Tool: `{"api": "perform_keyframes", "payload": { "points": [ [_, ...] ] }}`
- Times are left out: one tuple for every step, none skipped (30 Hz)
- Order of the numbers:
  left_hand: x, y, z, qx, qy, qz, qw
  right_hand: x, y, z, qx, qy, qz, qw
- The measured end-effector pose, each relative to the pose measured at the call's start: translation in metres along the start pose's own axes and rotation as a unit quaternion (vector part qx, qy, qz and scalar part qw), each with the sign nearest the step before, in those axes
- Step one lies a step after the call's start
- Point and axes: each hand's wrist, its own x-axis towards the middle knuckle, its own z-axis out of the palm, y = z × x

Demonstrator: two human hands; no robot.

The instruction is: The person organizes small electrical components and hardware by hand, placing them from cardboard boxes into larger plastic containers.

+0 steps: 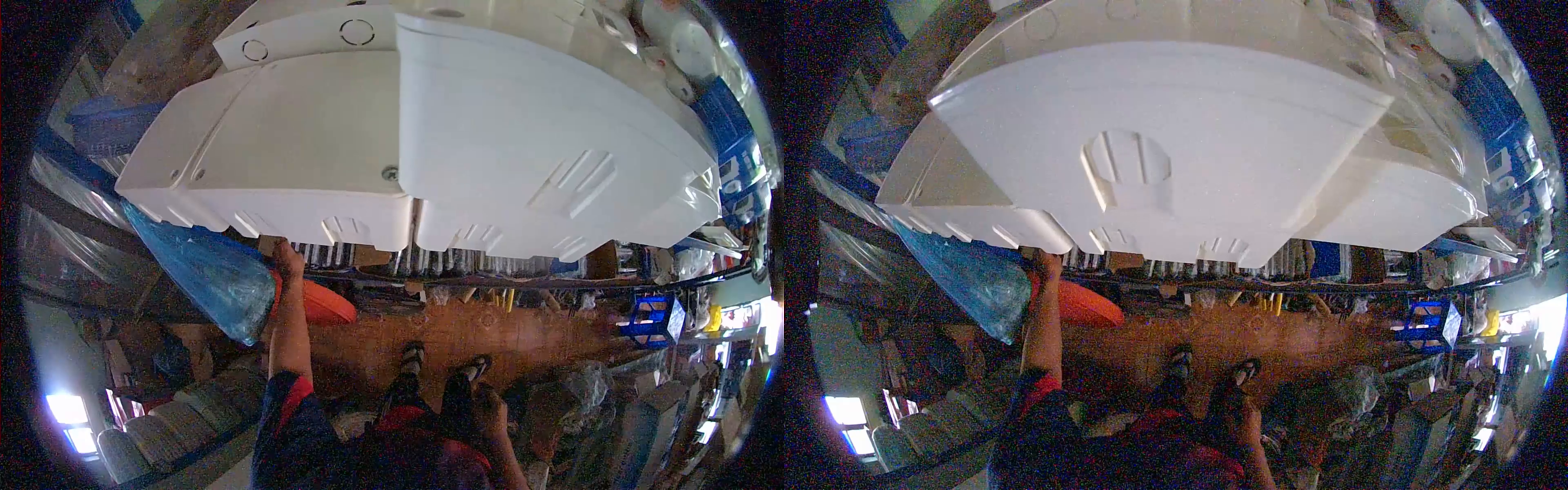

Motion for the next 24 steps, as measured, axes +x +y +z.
{"api": "perform_keyframes", "payload": {
  "points": [
    [-0.002, -0.001, 0.004, 0.006, 0.031, 0.004, 0.999, -0.001, 0.003, 0.002, -0.004, 0.012, 0.001, 1.000],
    [-0.003, -0.004, 0.007, -0.026, 0.022, -0.006, 0.999, -0.002, 0.007, 0.002, -0.010, 0.004, 0.006, 1.000],
    [-0.003, 0.000, -0.004, -0.057, 0.012, -0.017, 0.998, -0.003, 0.010, 0.001, -0.016, -0.004, 0.010, 1.000],
    [-0.004, 0.003, -0.013, -0.089, 0.001, -0.028, 0.996, -0.005, 0.010, 0.000, -0.023, -0.013, 0.015, 1.000],
    [-0.005, 0.008, -0.021, -0.079, -0.013, -0.041, 0.996, -0.007, 0.009, -0.002, -0.012, -0.011, 0.028, 0.999],
    [-0.005, 0.012, -0.024, -0.069, -0.026, -0.055, 0.996, -0.006, 0.002, -0.005, -0.001, -0.010, 0.039, 0.999],
    [-0.004, 0.016, -0.026, -0.060, -0.039, -0.069, 0.995, -0.005, -0.003, -0.009, 0.010, -0.008, 0.050, 0.999],
    [-0.002, 0.019, -0.029, -0.060, -0.049, -0.081, 0.994, -0.005, -0.004, -0.012, 0.001, -0.013, 0.047, 0.999],
    [0.001, 0.016, -0.025, -0.060, -0.058, -0.094, 0.992, -0.005, -0.005, -0.015, -0.007, -0.019, 0.045, 0.999],
    [0.004, 0.011, -0.019, -0.060, -0.066, -0.106, 0.990, -0.005, -0.005, -0.015, -0.014, -0.024, 0.042, 0.999],
    [0.004, 0.007, -0.014, -0.018, -0.042, -0.099, 0.994, -0.005, -0.001, -0.014, -0.015, -0.018, 0.043, 0.999],
    [0.000, 0.009, -0.017, 0.023, -0.020, -0.091, 0.995, -0.008, 0.005, -0.013, -0.017, -0.011, 0.045, 0.999],
    [-0.004, 0.014, -0.017, 0.063, 0.001, -0.082, 0.995, -0.012, 0.010, -0.012, -0.020, -0.004, 0.050, 0.999],
    [-0.004, 0.019, -0.017, 0.048, -0.024, -0.109, 0.993, -0.016, 0.016, -0.012, -0.017, 0.004, 0.047, 0.999],
    [-0.001, 0.042, -0.047, 0.034, -0.048, -0.137, 0.989, -0.018, 0.021, -0.012, -0.015, 0.010, 0.041, 0.999],
    [0.000, 0.056, -0.067, 0.021, -0.070, -0.167, 0.983, -0.018, 0.024, -0.012, -0.011, 0.015, 0.035, 0.999],
    [0.001, 0.053, -0.067, 0.018, -0.076, -0.152, 0.985, -0.019, 0.030, -0.011, 0.057, 0.009, 0.090, 0.994],
    [0.000, 0.045, -0.058, 0.018, -0.063, -0.130, 0.989, -0.021, 0.035, -0.008, 0.126, 0.003, 0.145, 0.981],
    [-0.002, 0.035, -0.042, 0.017, -0.050, -0.106, 0.993, -0.022, 0.034, -0.008, 0.142, 0.005, 0.147, 0.979],
    [-0.002, 0.023, -0.022, 0.022, -0.034, -0.086, 0.995, -0.023, 0.032, -0.009, 0.159, 0.007, 0.149, 0.976],
    [-0.001, 0.007, 0.003, 0.036, -0.006, -0.055, 0.998, -0.019, 0.011, -0.017, 0.124, 0.020, 0.100, 0.987],
    [0.000, -0.010, 0.028, 0.050, 0.029, -0.021, 0.998, -0.015, -0.003, -0.021, 0.087, 0.036, 0.051, 0.994],
    [-0.001, -0.025, 0.048, 0.057, 0.047, 0.001, 0.997, -0.013, -0.009, -0.018, 0.146, 0.054, 0.095, 0.983],
    [-0.001, -0.029, 0.056, 0.061, 0.055, 0.016, 0.996, -0.012, -0.013, -0.016, 0.203, 0.069, 0.139, 0.967]
  ]
}}
